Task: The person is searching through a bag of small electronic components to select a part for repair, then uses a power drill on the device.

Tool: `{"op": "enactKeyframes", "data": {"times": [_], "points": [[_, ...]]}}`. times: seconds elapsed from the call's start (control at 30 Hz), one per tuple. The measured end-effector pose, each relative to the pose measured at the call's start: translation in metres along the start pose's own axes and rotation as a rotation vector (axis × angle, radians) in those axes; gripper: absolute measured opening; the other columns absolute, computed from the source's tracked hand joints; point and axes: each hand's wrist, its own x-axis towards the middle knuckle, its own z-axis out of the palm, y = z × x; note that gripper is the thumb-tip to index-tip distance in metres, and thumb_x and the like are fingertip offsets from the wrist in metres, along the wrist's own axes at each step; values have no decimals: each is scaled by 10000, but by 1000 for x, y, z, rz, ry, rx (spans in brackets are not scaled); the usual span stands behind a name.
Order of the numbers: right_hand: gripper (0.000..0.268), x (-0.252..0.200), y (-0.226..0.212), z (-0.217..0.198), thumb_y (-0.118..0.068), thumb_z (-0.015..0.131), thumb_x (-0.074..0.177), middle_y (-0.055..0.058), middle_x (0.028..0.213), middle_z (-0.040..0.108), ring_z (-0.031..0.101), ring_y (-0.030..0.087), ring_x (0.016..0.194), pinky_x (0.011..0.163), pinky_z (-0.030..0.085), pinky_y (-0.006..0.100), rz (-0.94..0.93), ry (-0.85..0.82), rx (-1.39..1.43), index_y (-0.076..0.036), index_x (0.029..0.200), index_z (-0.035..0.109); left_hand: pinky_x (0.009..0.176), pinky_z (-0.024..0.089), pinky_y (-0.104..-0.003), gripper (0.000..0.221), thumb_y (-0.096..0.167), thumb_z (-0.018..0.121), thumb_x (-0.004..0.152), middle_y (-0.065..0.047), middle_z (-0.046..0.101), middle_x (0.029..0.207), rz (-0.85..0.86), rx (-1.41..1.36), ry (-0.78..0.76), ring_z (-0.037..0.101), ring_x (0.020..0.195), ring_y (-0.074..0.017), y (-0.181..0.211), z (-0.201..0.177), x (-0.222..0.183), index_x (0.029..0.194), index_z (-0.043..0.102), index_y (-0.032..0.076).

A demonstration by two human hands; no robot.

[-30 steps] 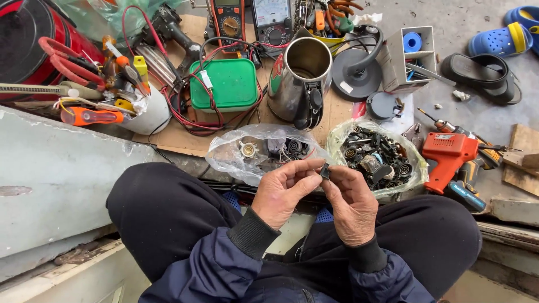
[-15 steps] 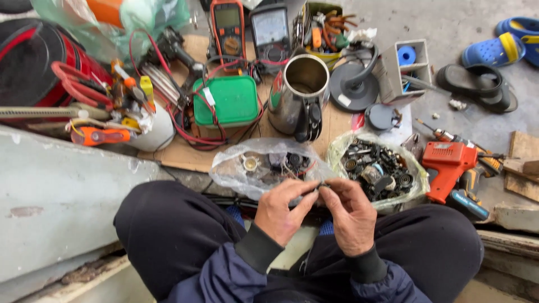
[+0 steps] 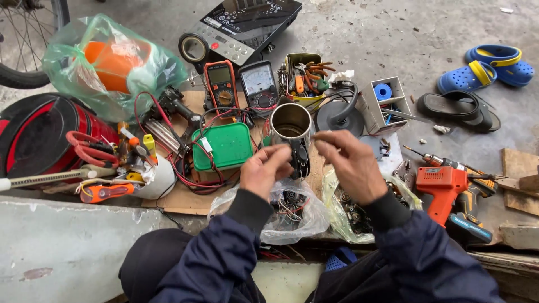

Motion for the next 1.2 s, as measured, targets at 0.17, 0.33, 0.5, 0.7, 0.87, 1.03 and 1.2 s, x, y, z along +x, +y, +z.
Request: {"op": "enactKeyframes", "data": {"times": [0.17,0.33,0.5,0.7,0.87,1.03,1.2], "points": [[236,47,58,10,-164,819,1027,187,865,782,756,203,841,755,680,349,106,87,192,-16,1210,827,762,727,-311,345,194,968,844,-94,828,927,-73,-60,43,782,743,-149,-43,-4,76,1133,835,62],[243,57,84,14,-138,795,1002,224,951,801,784,241,885,773,682,356,286,58,212,16,1187,826,732,720,-282,341,199,953,862,-111,830,937,-136,-3,72,757,728,-128,-41,6,72,1147,835,52],[248,64,84,12,-119,783,999,240,978,805,800,261,879,770,687,366,355,41,188,39,1185,827,732,708,-307,330,169,935,892,-154,827,946,-189,-33,129,747,744,-157,-45,8,72,1152,819,2],[270,66,73,10,-132,748,1014,227,987,821,791,242,876,771,676,355,414,40,196,48,1200,824,757,699,-324,316,154,914,913,-165,821,965,-256,-97,148,739,766,-172,-41,12,70,1154,795,-12],[264,67,81,13,-127,745,1001,231,981,827,796,243,867,768,675,357,451,41,194,45,1182,831,766,696,-316,297,159,914,912,-142,814,943,-289,-102,170,745,765,-162,-40,18,68,1129,792,-2],[260,69,86,15,-122,736,1009,226,983,831,792,233,863,761,667,345,454,42,188,45,1185,829,758,694,-311,291,174,924,912,-130,807,921,-304,-112,187,749,759,-160,-44,16,71,1113,787,13],[254,71,89,18,-130,743,1019,217,979,835,800,234,873,780,663,336,480,39,179,39,1187,829,737,694,-313,281,179,935,901,-132,809,909,-303,-113,196,757,753,-167,-47,15,73,1089,797,22]]}}
